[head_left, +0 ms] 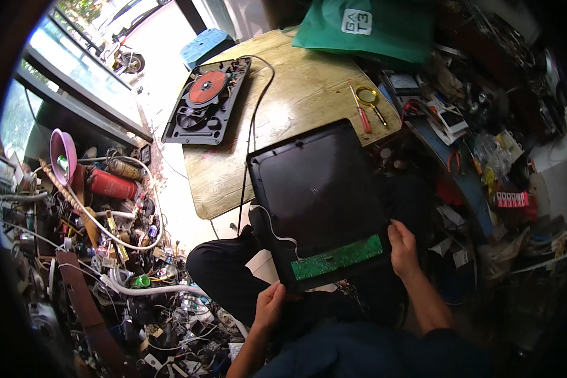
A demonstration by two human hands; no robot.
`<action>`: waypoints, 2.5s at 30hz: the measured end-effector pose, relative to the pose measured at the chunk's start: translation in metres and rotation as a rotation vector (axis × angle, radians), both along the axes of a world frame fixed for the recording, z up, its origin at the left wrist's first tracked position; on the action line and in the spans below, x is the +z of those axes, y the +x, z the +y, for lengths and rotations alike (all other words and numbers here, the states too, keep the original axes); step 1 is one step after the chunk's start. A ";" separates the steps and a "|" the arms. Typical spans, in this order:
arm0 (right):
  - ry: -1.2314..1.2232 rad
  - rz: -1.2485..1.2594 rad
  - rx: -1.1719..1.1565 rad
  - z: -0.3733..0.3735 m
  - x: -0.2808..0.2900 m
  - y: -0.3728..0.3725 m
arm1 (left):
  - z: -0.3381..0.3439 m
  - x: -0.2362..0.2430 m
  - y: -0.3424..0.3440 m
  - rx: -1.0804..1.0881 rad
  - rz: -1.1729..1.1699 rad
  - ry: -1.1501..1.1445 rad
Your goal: The person sits on the floor and uses a multimeter to test points on the circuit board of a disassembled induction cooktop. They then plug in the cooktop, press buttons on the control panel to verify the display, and continue testing the board with the multimeter.
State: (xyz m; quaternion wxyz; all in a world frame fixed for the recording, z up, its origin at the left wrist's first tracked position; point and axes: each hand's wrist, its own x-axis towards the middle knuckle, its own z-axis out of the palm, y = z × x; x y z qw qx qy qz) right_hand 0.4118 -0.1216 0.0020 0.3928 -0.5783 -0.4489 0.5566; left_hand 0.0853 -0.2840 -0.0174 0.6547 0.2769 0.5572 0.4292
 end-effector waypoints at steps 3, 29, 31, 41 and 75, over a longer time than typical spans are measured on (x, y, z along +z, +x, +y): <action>-0.019 0.069 -0.002 0.000 -0.007 0.003 | 0.001 0.011 0.008 0.038 -0.067 -0.044; -0.060 0.493 -0.008 0.171 -0.080 -0.057 | 0.182 -0.026 -0.062 0.332 -0.044 -0.039; -0.123 0.461 0.065 0.164 -0.052 -0.066 | 0.184 -0.031 -0.080 0.401 -0.035 -0.039; 0.209 0.052 -0.198 0.167 0.003 0.037 | 0.185 -0.032 -0.071 0.285 -0.080 0.012; 0.055 -0.341 0.151 0.258 0.066 0.102 | 0.119 -0.037 -0.025 -0.043 -0.011 0.011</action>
